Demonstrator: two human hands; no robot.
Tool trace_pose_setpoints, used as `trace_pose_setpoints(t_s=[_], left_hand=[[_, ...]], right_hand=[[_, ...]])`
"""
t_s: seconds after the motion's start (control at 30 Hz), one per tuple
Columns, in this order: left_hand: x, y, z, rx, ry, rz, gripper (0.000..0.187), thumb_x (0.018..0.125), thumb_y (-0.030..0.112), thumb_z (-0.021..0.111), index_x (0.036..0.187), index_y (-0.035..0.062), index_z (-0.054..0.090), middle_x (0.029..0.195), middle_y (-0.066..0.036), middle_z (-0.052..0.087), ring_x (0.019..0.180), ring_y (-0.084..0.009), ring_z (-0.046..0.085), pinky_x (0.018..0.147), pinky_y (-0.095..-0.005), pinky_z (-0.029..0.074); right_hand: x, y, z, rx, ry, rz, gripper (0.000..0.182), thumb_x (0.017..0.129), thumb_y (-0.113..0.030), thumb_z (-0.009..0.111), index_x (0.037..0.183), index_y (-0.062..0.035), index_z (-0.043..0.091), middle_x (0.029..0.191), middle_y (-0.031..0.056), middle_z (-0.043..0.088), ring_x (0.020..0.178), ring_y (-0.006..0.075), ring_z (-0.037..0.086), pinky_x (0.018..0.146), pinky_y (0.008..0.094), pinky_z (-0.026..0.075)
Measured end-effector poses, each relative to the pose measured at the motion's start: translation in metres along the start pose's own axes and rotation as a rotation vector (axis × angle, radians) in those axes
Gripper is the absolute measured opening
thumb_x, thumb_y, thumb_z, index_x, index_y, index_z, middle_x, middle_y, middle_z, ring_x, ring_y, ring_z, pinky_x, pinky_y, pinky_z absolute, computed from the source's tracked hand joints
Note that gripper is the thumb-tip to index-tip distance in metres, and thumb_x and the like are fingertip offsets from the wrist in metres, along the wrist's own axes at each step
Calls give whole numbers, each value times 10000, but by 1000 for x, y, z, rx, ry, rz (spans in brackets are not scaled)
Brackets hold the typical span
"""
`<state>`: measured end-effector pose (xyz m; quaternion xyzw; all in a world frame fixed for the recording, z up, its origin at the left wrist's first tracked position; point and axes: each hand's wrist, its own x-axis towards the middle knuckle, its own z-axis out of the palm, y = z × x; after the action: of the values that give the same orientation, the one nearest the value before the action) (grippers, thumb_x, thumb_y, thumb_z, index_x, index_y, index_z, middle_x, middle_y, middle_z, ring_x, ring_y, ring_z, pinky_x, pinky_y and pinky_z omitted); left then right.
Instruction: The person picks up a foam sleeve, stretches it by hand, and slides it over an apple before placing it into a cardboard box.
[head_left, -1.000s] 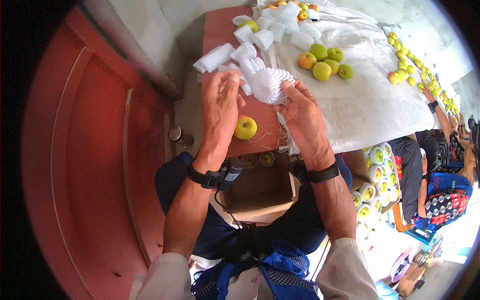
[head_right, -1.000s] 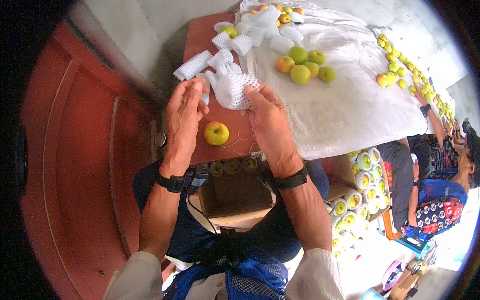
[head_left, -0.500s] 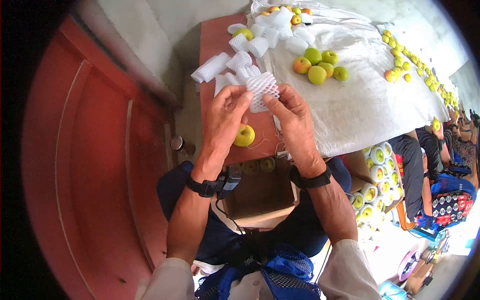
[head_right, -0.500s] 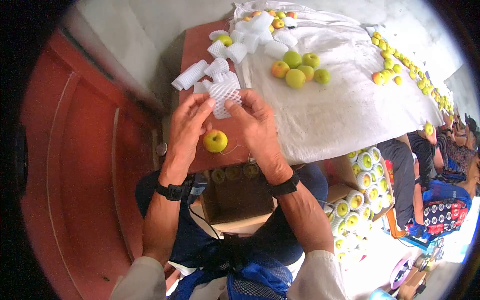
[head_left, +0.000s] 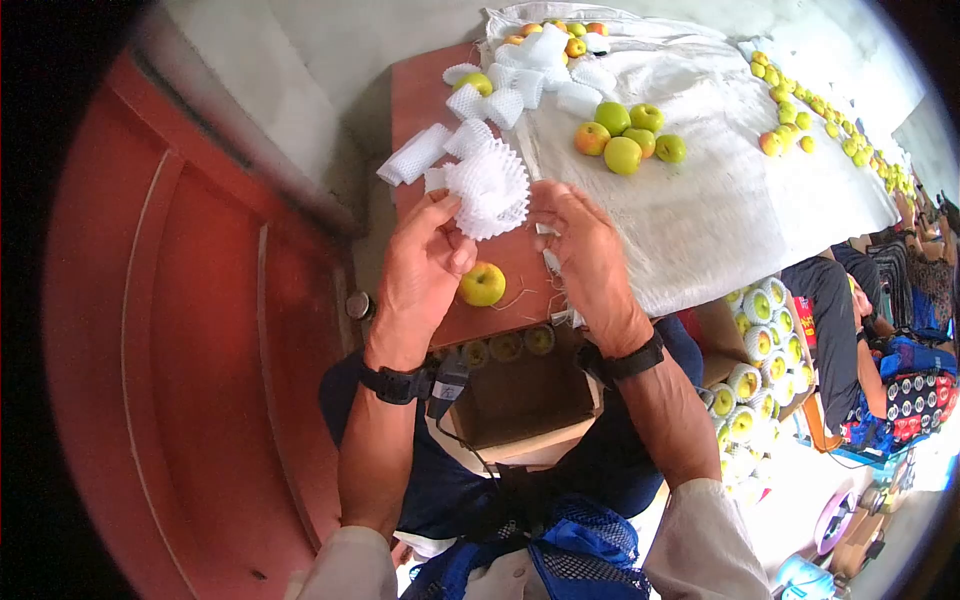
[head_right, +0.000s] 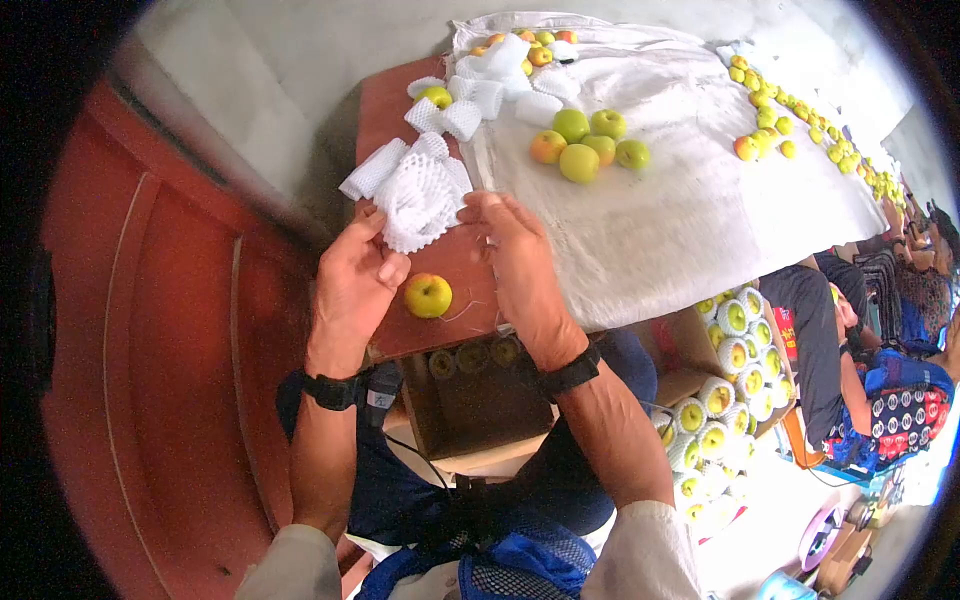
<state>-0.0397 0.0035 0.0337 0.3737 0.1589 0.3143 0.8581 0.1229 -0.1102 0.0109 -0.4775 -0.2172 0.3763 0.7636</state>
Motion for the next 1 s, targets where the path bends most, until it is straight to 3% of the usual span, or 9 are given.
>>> trace_pose_setpoints(t_s=[0.07, 0.2, 0.37, 0.6, 0.7, 0.77, 0.9, 0.97, 1.0], left_hand=[[0, -1, -1, -24, -15, -41, 210, 1022, 209, 593, 1178, 73, 623, 976, 1, 648, 651, -88, 479, 583, -251, 359], [-1, -4, 2, -3, 14, -86, 233, 1022, 218, 593, 1176, 48, 633, 914, -13, 652, 655, -99, 499, 580, -254, 364], [1, -7, -3, -7, -55, -91, 243, 1012, 210, 597, 1187, 46, 635, 939, -23, 663, 635, -102, 499, 567, -249, 361], [-4, 1, -1, -251, -227, -213, 249, 980, 229, 619, 1167, 66, 645, 1017, -44, 715, 546, -88, 439, 541, -244, 343], [-6, 2, 2, -236, -240, -277, 286, 993, 271, 630, 1195, 69, 648, 1012, -45, 720, 519, -86, 431, 526, -243, 333], [-13, 4, 11, -164, -176, -289, 314, 1005, 304, 627, 1208, 65, 643, 1022, -49, 719, 497, -89, 419, 522, -239, 330], [-16, -4, 13, 25, -148, -256, 381, 1041, 385, 597, 1234, 57, 621, 1049, -57, 713, 440, -82, 371, 513, -227, 317], [-11, -4, 10, -36, -197, -227, 349, 1031, 304, 618, 1320, 114, 563, 1061, -45, 706, 438, -77, 382, 470, -239, 317], [-9, -3, 9, -94, -251, -198, 410, 1021, 222, 640, 1405, 171, 505, 1073, -34, 699, 436, -73, 392, 427, -250, 318]], right_hand=[[0, 1, 0, 125, -141, 215, 334, 1065, -291, 549, 1238, -16, 628, 1109, 66, 690, 1056, 184, 644, 839, 324, 497], [-2, 4, 4, -195, -397, 9, 379, 1067, -279, 540, 1317, 3, 583, 1252, 95, 667, 1162, 234, 624, 935, 361, 503], [1, -8, 7, 359, -429, 255, 456, 1085, -292, 486, 1424, 14, 494, 1394, 127, 599, 1235, 269, 602, 1067, 405, 471], [4, -6, 0, 448, -381, 245, 456, 1086, -305, 439, 1408, 9, 511, 1373, 145, 612, 1238, 275, 604, 1081, 447, 468], [11, 8, -9, 835, -672, 224, 434, 1069, -277, 437, 1383, 8, 531, 1355, 153, 626, 1244, 290, 605, 1083, 453, 470], [-3, -11, 7, 673, -312, 270, 381, 1051, -240, 440, 1322, -1, 562, 1284, 142, 655, 1178, 284, 632, 1058, 450, 490], [2, -6, -2, 630, -333, 301, 373, 1055, -233, 428, 1310, 0, 565, 1258, 144, 659, 1140, 283, 643, 1042, 442, 504], [19, 17, -20, 804, -675, 274, 379, 1050, -213, 435, 1321, 21, 560, 1254, 157, 664, 1134, 290, 649, 1041, 435, 508], [16, 15, -16, 806, -675, 278, 379, 1050, -213, 435, 1321, 21, 560, 1254, 157, 664, 1134, 290, 649, 1041, 435, 508]])
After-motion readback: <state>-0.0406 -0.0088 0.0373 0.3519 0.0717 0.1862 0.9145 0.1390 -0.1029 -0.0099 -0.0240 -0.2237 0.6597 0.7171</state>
